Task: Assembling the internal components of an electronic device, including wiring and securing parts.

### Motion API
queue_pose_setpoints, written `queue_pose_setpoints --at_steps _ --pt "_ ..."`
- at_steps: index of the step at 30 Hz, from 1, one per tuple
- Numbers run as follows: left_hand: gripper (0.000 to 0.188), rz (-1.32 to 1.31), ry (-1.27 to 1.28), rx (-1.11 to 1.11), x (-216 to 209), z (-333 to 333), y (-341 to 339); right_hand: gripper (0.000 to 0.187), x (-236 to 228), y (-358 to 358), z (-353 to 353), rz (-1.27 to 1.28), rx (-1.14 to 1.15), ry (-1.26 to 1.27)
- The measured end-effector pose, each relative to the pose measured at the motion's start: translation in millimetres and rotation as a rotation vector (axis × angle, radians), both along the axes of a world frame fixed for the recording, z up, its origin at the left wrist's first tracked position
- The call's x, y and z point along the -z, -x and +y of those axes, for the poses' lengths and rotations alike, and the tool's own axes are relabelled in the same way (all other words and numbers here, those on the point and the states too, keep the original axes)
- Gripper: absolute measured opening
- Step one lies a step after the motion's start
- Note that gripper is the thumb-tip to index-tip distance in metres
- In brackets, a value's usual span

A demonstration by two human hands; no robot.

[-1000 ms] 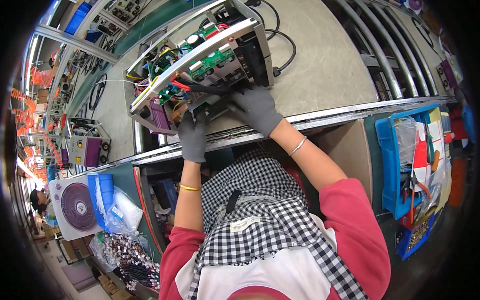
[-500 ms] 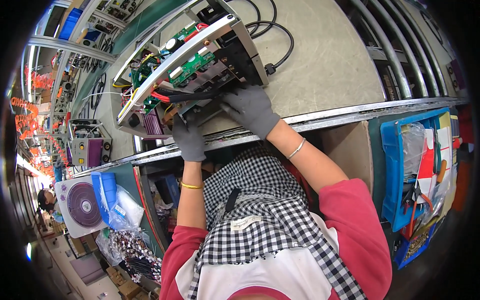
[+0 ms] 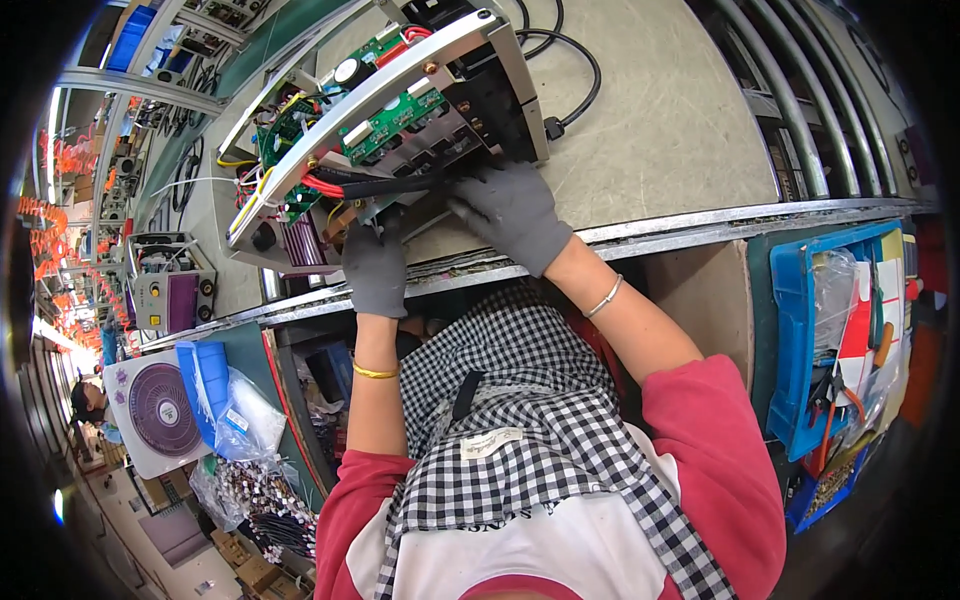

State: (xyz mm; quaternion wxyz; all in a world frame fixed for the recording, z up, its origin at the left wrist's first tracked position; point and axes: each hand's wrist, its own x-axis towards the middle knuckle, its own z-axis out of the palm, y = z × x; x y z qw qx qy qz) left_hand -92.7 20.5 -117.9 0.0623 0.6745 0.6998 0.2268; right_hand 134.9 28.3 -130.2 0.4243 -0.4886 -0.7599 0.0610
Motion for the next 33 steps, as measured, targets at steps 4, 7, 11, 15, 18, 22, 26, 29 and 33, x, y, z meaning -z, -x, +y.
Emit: queue_pose_setpoints --at_steps 4,7,11,15,18,22,26,29,33 --pt "0.035 0.073 -0.057 0.08 4 1 0 0.018 -3 0 0 -0.014 -0.01 0.011" --pt "0.036 0.043 -0.077 0.076 10 0 -1 0.018 -4 0 0 -0.001 -0.008 -0.03" --pt "0.036 0.0 -0.049 0.065 12 0 -1 0.018 -3 0 0 -0.033 -0.007 -0.032" --pt "0.036 -0.061 -0.031 0.072 4 0 -2 0.018 -3 -3 0 -0.047 -0.023 -0.033" --pt "0.034 -0.353 -0.07 0.069 -6 -13 -4 0.018 -6 0 -3 -0.059 -0.018 -0.032" --pt "0.031 -0.721 -0.009 0.047 -24 -38 7 0.017 -9 25 -7 0.009 -0.171 -0.09" --pt "0.027 -0.87 -0.042 0.062 -40 -48 18 0.02 -6 62 -13 -0.169 -0.031 0.165" --pt "0.025 -1.121 -0.045 0.074 -51 -51 20 0.02 -2 77 -8 -0.346 0.039 0.186" --pt "0.033 -1.611 0.375 0.156 -72 -67 34 0.01 -2 88 2 -0.434 0.081 0.117"
